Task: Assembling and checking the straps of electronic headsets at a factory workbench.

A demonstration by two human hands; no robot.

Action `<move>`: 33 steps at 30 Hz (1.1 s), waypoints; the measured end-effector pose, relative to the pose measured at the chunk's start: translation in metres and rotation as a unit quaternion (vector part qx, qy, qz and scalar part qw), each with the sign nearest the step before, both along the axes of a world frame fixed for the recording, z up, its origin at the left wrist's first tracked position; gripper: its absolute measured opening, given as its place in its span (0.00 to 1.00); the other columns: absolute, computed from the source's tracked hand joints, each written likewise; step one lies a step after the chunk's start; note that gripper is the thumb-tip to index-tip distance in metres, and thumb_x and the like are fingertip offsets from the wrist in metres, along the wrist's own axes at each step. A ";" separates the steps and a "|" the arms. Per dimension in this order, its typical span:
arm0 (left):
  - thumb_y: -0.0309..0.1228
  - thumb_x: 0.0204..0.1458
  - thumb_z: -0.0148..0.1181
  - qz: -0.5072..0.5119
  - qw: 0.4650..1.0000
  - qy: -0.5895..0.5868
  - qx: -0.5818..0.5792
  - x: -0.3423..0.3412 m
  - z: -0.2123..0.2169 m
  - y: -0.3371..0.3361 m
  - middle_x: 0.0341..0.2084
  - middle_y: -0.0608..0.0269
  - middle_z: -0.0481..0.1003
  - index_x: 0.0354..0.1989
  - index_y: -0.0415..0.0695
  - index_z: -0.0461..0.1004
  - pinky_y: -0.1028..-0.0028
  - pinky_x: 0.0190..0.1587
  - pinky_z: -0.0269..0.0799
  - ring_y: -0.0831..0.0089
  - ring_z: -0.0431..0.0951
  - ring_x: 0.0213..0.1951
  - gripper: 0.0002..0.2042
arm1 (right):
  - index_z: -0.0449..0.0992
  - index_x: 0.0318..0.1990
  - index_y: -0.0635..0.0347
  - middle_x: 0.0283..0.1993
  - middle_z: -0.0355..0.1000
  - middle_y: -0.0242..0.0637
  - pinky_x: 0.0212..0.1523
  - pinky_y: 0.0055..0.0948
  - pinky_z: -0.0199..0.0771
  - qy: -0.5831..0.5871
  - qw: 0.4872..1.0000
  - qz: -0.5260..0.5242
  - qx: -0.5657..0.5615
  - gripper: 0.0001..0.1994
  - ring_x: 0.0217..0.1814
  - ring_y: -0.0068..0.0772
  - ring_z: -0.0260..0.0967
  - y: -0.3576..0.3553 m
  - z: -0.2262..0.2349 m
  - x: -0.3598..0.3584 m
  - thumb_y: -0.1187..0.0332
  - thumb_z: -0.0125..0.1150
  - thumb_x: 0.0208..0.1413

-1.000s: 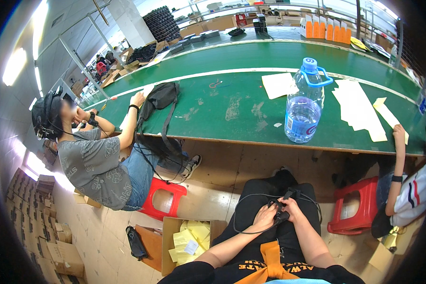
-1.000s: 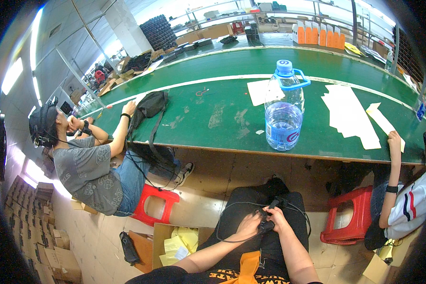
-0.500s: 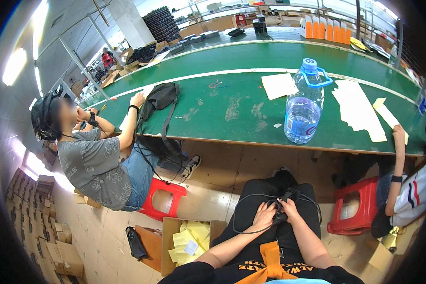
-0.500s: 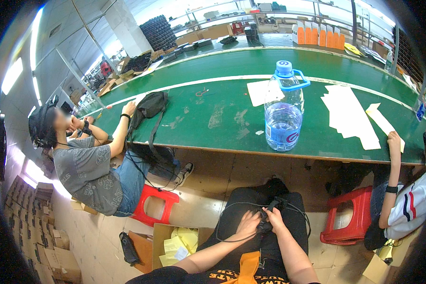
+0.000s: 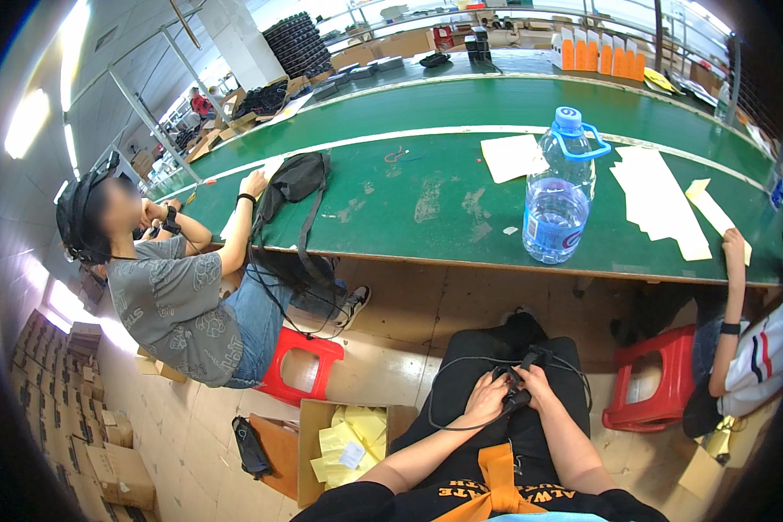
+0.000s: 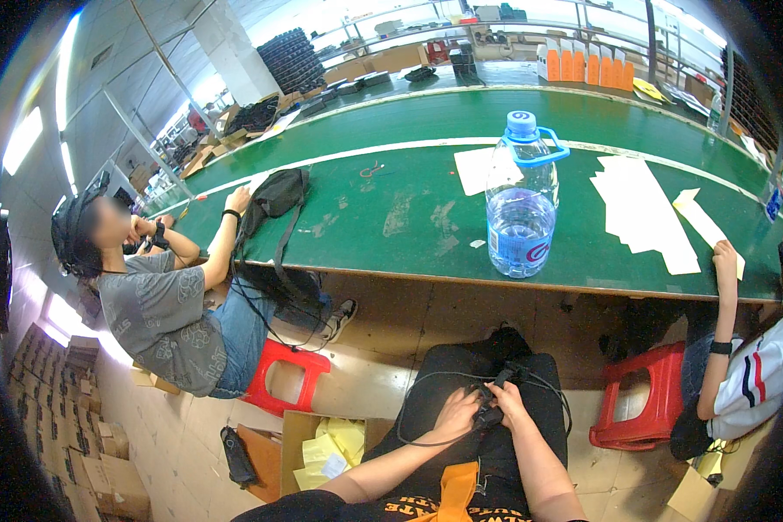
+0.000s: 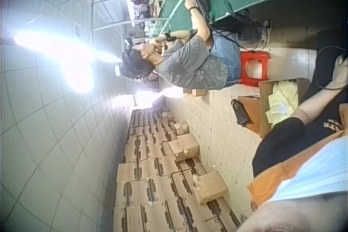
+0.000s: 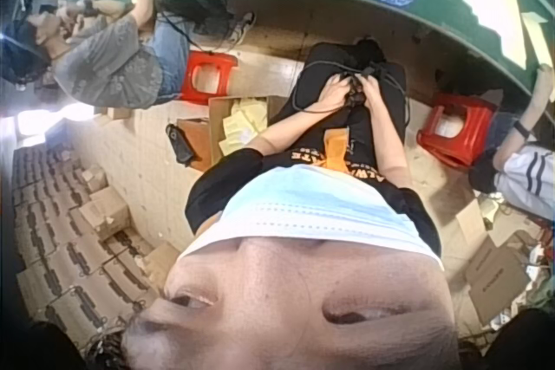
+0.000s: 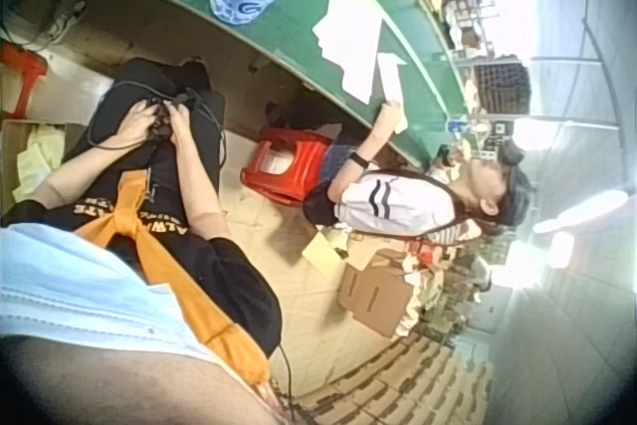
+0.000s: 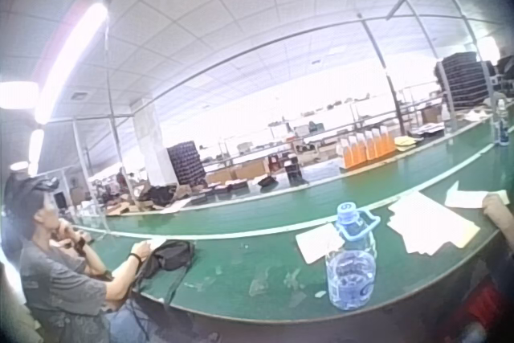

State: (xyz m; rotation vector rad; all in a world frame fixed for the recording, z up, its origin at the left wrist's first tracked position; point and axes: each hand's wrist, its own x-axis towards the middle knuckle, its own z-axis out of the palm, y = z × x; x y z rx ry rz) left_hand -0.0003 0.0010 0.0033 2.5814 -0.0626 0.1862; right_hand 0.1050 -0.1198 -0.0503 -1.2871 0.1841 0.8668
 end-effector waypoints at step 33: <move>0.20 0.43 0.50 -0.009 0.998 -0.038 0.054 -0.003 0.014 -0.003 0.52 0.54 0.67 0.42 0.40 0.75 0.53 0.64 0.49 0.50 0.55 0.63 0.16 | 0.73 0.33 0.60 0.27 0.70 0.31 0.27 0.24 0.65 -0.114 0.989 0.019 -0.095 0.06 0.26 0.24 0.65 0.000 -0.006 -0.004 0.68 0.53 0.56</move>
